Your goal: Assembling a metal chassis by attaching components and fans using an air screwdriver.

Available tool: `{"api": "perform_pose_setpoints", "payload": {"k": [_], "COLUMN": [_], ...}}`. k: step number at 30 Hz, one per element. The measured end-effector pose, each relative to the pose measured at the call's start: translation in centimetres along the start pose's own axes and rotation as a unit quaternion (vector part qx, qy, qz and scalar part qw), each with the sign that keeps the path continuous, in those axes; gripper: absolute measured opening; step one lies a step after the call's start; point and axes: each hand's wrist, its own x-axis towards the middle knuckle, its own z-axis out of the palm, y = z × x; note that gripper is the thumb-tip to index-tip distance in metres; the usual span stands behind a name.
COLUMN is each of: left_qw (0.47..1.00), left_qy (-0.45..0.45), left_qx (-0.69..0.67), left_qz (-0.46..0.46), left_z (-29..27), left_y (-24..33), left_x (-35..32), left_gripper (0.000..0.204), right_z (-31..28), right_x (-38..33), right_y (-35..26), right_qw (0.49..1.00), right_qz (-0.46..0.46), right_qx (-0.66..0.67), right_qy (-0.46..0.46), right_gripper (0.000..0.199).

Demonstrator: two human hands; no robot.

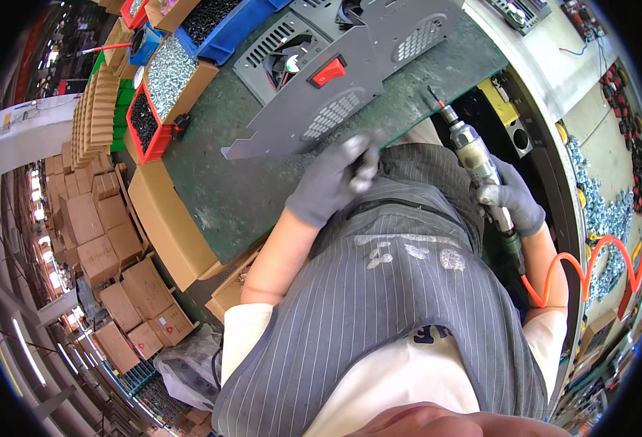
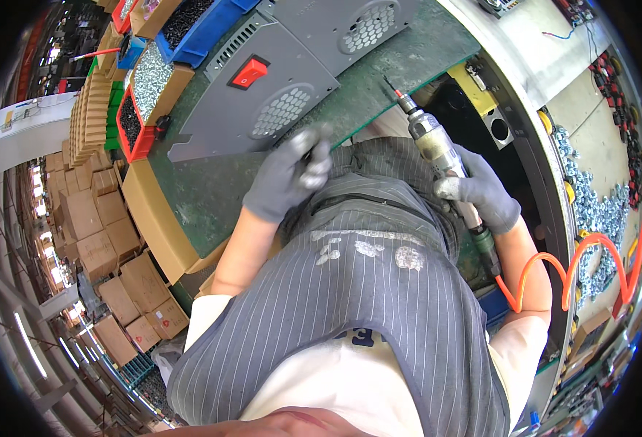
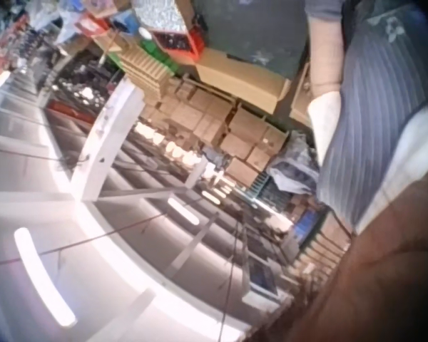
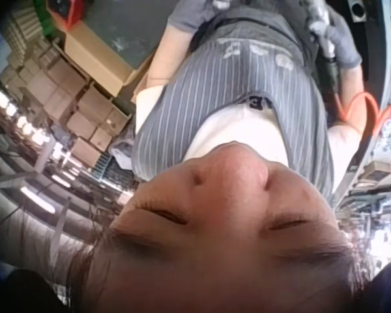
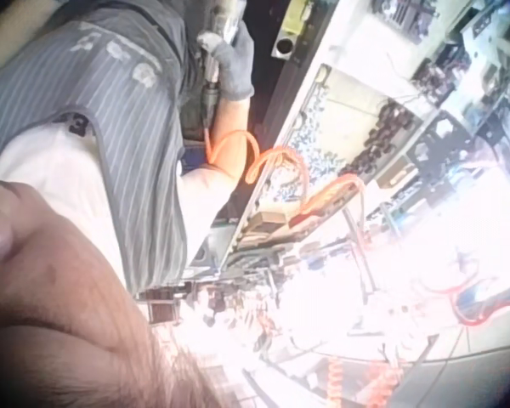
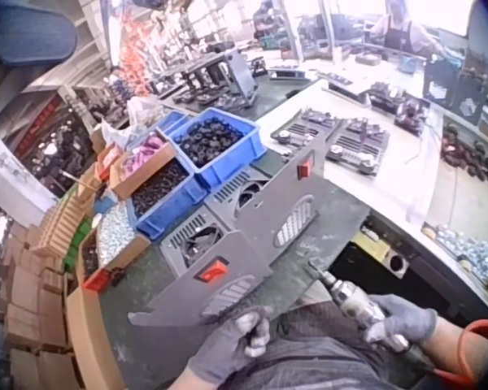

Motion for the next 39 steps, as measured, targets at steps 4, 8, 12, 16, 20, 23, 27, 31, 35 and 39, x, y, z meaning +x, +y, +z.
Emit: {"api": "perform_pose_setpoints", "payload": {"k": [4, 8, 12, 16, 20, 23, 27, 31, 35, 39], "left_qw": [0.996, 0.990, 0.992, 0.994, 0.996, 0.995, 1.000, 0.987, 0.988, 0.991], "left_qy": [0.068, -0.012, -0.045, -0.028, -0.036, -0.034, -0.001, 0.079, 0.062, 0.020], "left_qx": [-0.047, -0.111, -0.109, -0.097, -0.075, -0.086, 0.012, 0.137, 0.141, 0.132], "left_qz": [-0.047, -0.081, -0.055, -0.052, -0.041, -0.040, -0.016, 0.004, -0.003, 0.000], "left_z": [2.6, 4.1, 4.8, 5.4, 5.9, 6.3, 6.9, 7.3, 7.0, 6.5], "left_y": [0.2, 0.4, 0.2, 0.0, -0.1, -0.1, 0.0, 0.2, 0.4, 0.3], "left_x": [5.7, 7.9, 8.8, 9.0, 9.2, 9.3, 9.4, 9.4, 9.5, 9.4], "left_gripper": [0.036, 0.034, 0.034, 0.035, 0.036, 0.036, 0.035, 0.035, 0.034, 0.034], "right_z": [-0.2, -0.7, -1.0, -1.0, -1.1, -1.1, -1.1, -1.0, -0.8, -0.6], "right_x": [-2.6, -4.2, -4.3, -3.5, -3.1, -3.0, -3.4, -3.6, -3.1, -2.8], "right_y": [-1.6, -2.2, -2.1, -1.5, -0.7, -0.4, -0.4, -0.8, -0.6, 0.1], "right_qw": [0.998, 0.999, 0.999, 0.998, 0.998, 0.997, 0.997, 0.996, 0.993, 0.997], "right_qz": [-0.018, -0.019, -0.016, -0.038, -0.045, -0.061, -0.066, -0.048, -0.062, -0.072], "right_qx": [-0.054, -0.031, -0.030, -0.030, 0.008, 0.009, 0.011, -0.070, -0.097, -0.007], "right_qy": [0.019, 0.017, -0.019, -0.039, -0.038, -0.045, -0.032, -0.005, -0.001, -0.016], "right_gripper": [0.083, 0.086, 0.084, 0.082, 0.084, 0.083, 0.082, 0.079, 0.078, 0.077]}}
